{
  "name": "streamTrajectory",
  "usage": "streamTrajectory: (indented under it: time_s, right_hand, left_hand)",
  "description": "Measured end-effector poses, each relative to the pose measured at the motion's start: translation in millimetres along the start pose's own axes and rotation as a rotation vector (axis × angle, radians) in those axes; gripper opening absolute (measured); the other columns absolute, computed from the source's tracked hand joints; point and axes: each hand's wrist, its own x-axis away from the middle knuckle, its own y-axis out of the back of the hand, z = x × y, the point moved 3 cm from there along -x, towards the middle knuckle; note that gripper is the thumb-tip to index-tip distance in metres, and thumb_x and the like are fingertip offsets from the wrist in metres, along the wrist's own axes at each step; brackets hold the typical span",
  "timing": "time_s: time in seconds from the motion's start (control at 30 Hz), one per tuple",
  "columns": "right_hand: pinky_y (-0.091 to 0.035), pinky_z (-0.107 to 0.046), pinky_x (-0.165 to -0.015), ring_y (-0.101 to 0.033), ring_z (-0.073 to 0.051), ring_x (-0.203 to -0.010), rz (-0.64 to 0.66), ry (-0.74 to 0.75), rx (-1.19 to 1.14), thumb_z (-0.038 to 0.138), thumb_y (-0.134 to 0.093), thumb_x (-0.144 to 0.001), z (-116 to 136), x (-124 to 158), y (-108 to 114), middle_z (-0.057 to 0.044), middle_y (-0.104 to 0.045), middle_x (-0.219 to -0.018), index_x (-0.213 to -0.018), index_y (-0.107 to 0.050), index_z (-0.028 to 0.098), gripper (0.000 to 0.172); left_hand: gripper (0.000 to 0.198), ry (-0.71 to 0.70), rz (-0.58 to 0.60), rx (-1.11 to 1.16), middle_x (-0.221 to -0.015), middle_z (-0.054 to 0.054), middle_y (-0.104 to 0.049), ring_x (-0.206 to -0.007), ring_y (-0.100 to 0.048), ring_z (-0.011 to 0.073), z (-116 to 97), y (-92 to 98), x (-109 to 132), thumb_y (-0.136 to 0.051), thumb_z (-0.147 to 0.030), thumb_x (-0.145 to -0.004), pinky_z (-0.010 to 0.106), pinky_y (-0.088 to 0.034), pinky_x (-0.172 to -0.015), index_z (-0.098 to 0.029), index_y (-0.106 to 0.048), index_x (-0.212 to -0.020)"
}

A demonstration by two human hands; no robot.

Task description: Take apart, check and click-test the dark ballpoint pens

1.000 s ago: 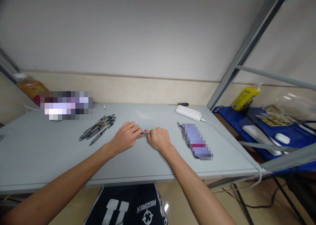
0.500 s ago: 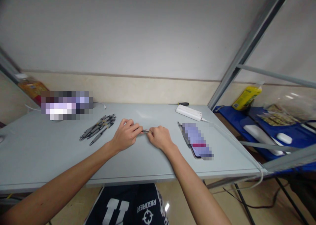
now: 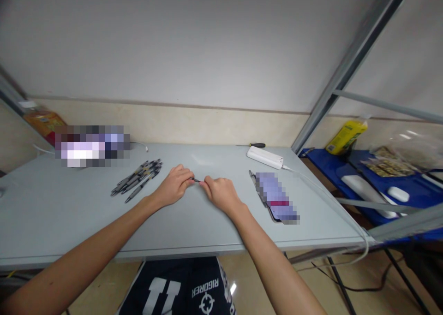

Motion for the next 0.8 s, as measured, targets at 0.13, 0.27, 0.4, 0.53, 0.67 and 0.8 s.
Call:
streamTrajectory:
  time_s: [0.13, 0.27, 0.4, 0.53, 0.67, 0.8]
  right_hand:
    - [-0.026, -0.024, -0.056, -0.049, -0.013, -0.055, -0.001, 0.024, -0.261, 0.036, -0.030, -0.094, -1, -2, -1, -0.003, -0.058, -0.059, -0.075, -0.058, 0.018, 0.038]
    - [-0.027, -0.023, -0.055, -0.038, -0.010, -0.052, 0.016, 0.054, -0.644, 0.041, -0.033, -0.092, -3, -3, 5, 0.003, -0.042, -0.052, -0.061, -0.047, 0.017, 0.042]
    - [-0.024, -0.023, -0.049, -0.028, -0.008, -0.048, 0.165, 0.044, -0.951, 0.053, -0.035, -0.088, -6, -3, 7, 0.006, -0.032, -0.050, -0.057, -0.040, 0.018, 0.047]
    - [-0.018, -0.023, -0.044, -0.023, -0.007, -0.043, 0.317, 0.033, -1.161, 0.056, -0.040, -0.084, -8, -1, 6, 0.007, -0.029, -0.045, -0.055, -0.038, 0.018, 0.048]
    - [-0.014, -0.023, -0.041, -0.021, -0.006, -0.040, 0.388, -0.049, -1.278, 0.057, -0.045, -0.081, -8, 1, 5, 0.008, -0.028, -0.042, -0.053, -0.038, 0.019, 0.048]
    - [-0.015, -0.021, -0.040, -0.024, -0.005, -0.039, 0.218, -0.127, -1.219, 0.053, -0.051, -0.079, -13, -2, 10, 0.008, -0.032, -0.042, -0.060, -0.055, 0.015, 0.043]
  left_hand:
    - [0.023, -0.071, -0.069, -0.054, -0.073, 0.004, -0.056, -0.077, -0.041, 0.0188, -3, 4.7, 1, -0.040, -0.021, -0.089, 0.032, -0.032, -0.070, -0.017, -0.055, -0.073]
    - [0.020, -0.158, -0.156, -0.202, -0.073, 0.004, -0.055, -0.077, -0.040, 0.0190, -8, 9.7, 2, -0.042, -0.020, -0.089, 0.033, -0.031, -0.069, -0.017, -0.057, -0.076]
    - [0.017, -0.242, -0.229, -0.299, -0.069, 0.003, -0.054, -0.073, -0.039, 0.0182, -14, 13.5, 4, -0.044, -0.019, -0.088, 0.033, -0.029, -0.067, -0.017, -0.057, -0.077]
    - [0.014, -0.293, -0.278, -0.358, -0.065, 0.002, -0.053, -0.071, -0.039, 0.0177, -20, 16.8, 6, -0.046, -0.019, -0.087, 0.034, -0.029, -0.067, -0.017, -0.057, -0.078]
    - [0.013, -0.273, -0.261, -0.401, -0.069, 0.002, -0.056, -0.073, -0.042, 0.0182, -22, 16.2, 6, -0.045, -0.020, -0.087, 0.035, -0.029, -0.070, -0.018, -0.057, -0.083]
    - [0.016, -0.187, -0.223, -0.398, -0.079, 0.005, -0.060, -0.078, -0.045, 0.0199, -22, 15.0, 4, -0.043, -0.024, -0.088, 0.037, -0.030, -0.073, -0.018, -0.058, -0.088]
